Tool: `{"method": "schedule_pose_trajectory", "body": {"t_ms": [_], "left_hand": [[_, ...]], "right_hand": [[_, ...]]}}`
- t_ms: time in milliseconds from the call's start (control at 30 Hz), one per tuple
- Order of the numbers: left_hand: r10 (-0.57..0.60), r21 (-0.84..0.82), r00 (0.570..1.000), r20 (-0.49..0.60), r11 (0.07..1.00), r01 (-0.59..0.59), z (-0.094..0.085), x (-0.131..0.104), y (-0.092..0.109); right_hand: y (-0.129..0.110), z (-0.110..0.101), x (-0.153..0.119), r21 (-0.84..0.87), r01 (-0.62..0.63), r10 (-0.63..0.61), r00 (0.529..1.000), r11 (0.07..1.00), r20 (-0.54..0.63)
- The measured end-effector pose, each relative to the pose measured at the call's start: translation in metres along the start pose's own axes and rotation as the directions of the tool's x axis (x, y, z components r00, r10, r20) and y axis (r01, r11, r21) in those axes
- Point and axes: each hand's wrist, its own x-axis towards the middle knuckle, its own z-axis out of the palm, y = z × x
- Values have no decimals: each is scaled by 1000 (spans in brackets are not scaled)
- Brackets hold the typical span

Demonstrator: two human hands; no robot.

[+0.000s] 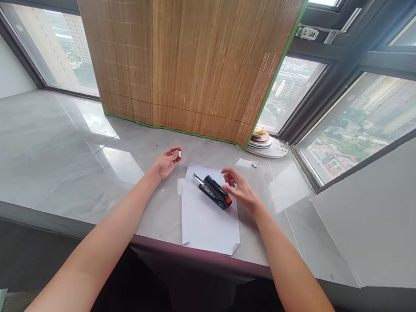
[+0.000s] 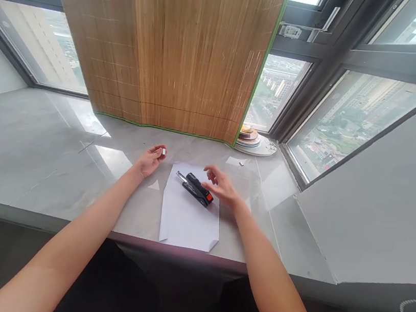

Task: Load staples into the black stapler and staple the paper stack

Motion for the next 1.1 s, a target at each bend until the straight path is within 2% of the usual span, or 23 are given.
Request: {"method": "schedule_pose_trajectory", "body": {"t_ms": [67, 167, 267, 433, 500, 567, 667, 767, 867, 1000, 1100], "left_hand": [[-44, -44, 999, -2, 998, 43, 0, -1, 1], [-72, -75, 997, -7, 995, 72, 0, -2, 0], [-86, -58, 996, 26, 995, 87, 1, -3, -2], [-103, 53, 989, 110, 994, 98, 9, -6, -6], [-78, 143, 984, 162, 988, 55, 13, -9, -6], [-18, 246, 970, 242, 968, -44, 18, -14, -7], [90, 354, 925, 369, 907, -230, 26, -21, -8], [127, 426, 876, 466, 835, -348, 32, -28, -10], [117, 468, 852, 510, 793, -389, 35, -30, -12], [116, 507, 810, 575, 727, -464, 35, -31, -12], [91, 498, 807, 584, 745, -444, 35, -32, -11]], "right_hand": [[-7, 5, 0, -39, 48, -44, 993, 998, 109], [-17, 13, 0, -128, 77, -55, 985, 989, 166], [-23, 17, 1, -161, 78, -53, 987, 984, 149], [-20, 13, 2, -179, 109, -102, 994, 978, 50], [-17, 9, 2, -215, 131, -126, 991, 968, 38], [-15, 6, 2, -259, 145, -139, 989, 955, 41], [-14, 5, 2, -292, 144, -136, 990, 946, 48], [-14, 6, 3, -309, 171, -151, 985, 936, 88], [-12, 9, 4, -330, 208, -173, 976, 921, 130], [-10, 10, 4, -351, 215, -179, 975, 911, 130], [-9, 11, 4, -346, 213, -176, 975, 914, 134]]}}
